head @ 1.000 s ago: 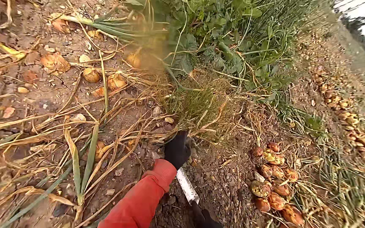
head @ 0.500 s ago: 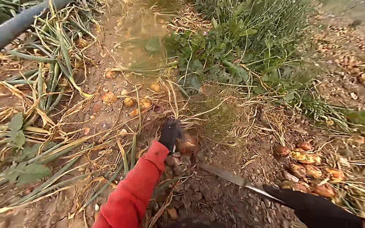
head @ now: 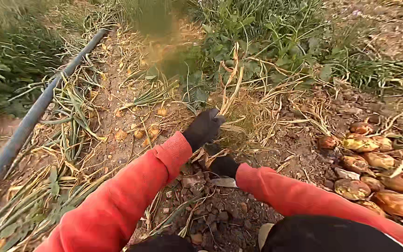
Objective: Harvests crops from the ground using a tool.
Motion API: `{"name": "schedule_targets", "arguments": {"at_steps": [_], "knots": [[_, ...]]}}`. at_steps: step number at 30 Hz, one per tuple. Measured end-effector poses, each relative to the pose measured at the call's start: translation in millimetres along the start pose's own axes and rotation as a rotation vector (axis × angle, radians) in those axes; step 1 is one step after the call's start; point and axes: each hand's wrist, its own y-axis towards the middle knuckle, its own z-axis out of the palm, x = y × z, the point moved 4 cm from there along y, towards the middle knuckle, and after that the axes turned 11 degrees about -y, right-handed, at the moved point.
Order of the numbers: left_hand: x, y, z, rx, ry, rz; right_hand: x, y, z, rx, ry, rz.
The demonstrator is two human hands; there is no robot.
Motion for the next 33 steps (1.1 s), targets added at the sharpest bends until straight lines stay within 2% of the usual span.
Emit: {"name": "schedule_targets", "arguments": {"at_steps": [2, 3, 5, 8, 10, 12, 14, 16, 19, 22, 24, 26, 28, 30, 31, 33], "knots": [[10.2, -10.2, -22.1, -0.076, 0.052, -0.083, -1.9, 23.9, 16.3, -0.028, 0.013, -0.220], [15.9, -19.5, -36.6, -0.101, 0.121, -0.127, -6.7, 35.3, 22.4, -0.007, 0.075, -0.213], [32.5, -33.4, -60.8, -0.124, 0.303, -0.278, -29.4, 43.6, 27.6, 0.026, 0.418, -0.024], [77.4, -40.8, -69.9, 0.017, 0.500, -0.569, -58.8, 29.9, 44.7, -0.226, 1.048, 0.122], [106.1, -28.0, -52.4, 0.161, 0.583, -0.608, -71.5, 13.8, 53.5, -0.334, 1.294, 0.253], [128.5, -2.2, -19.1, 0.308, 0.648, -0.594, -92.2, -16.5, 42.9, -0.371, 1.360, 0.401], [142.6, 28.3, 25.0, 0.429, 0.673, -0.500, -131.9, -53.0, 13.4, -0.507, 1.319, 0.413], [153.4, 54.5, 74.5, 0.582, 0.734, -0.306, -175.4, -94.2, -31.9, -0.651, 1.170, 0.380], [155.2, 93.8, 140.0, 0.704, 0.867, 0.002, -240.3, -143.3, -114.5, -0.790, 0.854, 0.555], [160.8, 138.0, 160.2, 0.736, 0.956, 0.133, -316.0, -174.1, -166.5, -0.870, 0.331, 0.857], [169.3, 166.7, 141.9, 0.725, 1.033, 0.150, -355.0, -180.1, -179.7, -0.849, -0.045, 0.977], [175.3, 194.6, 93.2, 0.507, 1.135, 0.097, -362.9, -165.9, -166.7, -0.758, -0.186, 1.045], [179.4, 216.9, 31.0, 0.261, 1.243, 0.037, -337.4, -132.2, -119.0, -0.638, -0.110, 0.932], [182.9, 219.5, -26.6, 0.067, 1.231, -0.089, -297.1, -85.3, -52.6, -0.378, 0.057, 0.736], [187.8, 214.4, -46.3, 0.009, 1.217, -0.168, -274.5, -62.8, -24.8, -0.207, 0.100, 0.679], [197.0, 192.4, -64.9, -0.060, 1.192, -0.336, -242.0, -34.7, 2.8, -0.080, 0.033, 0.643]]}}
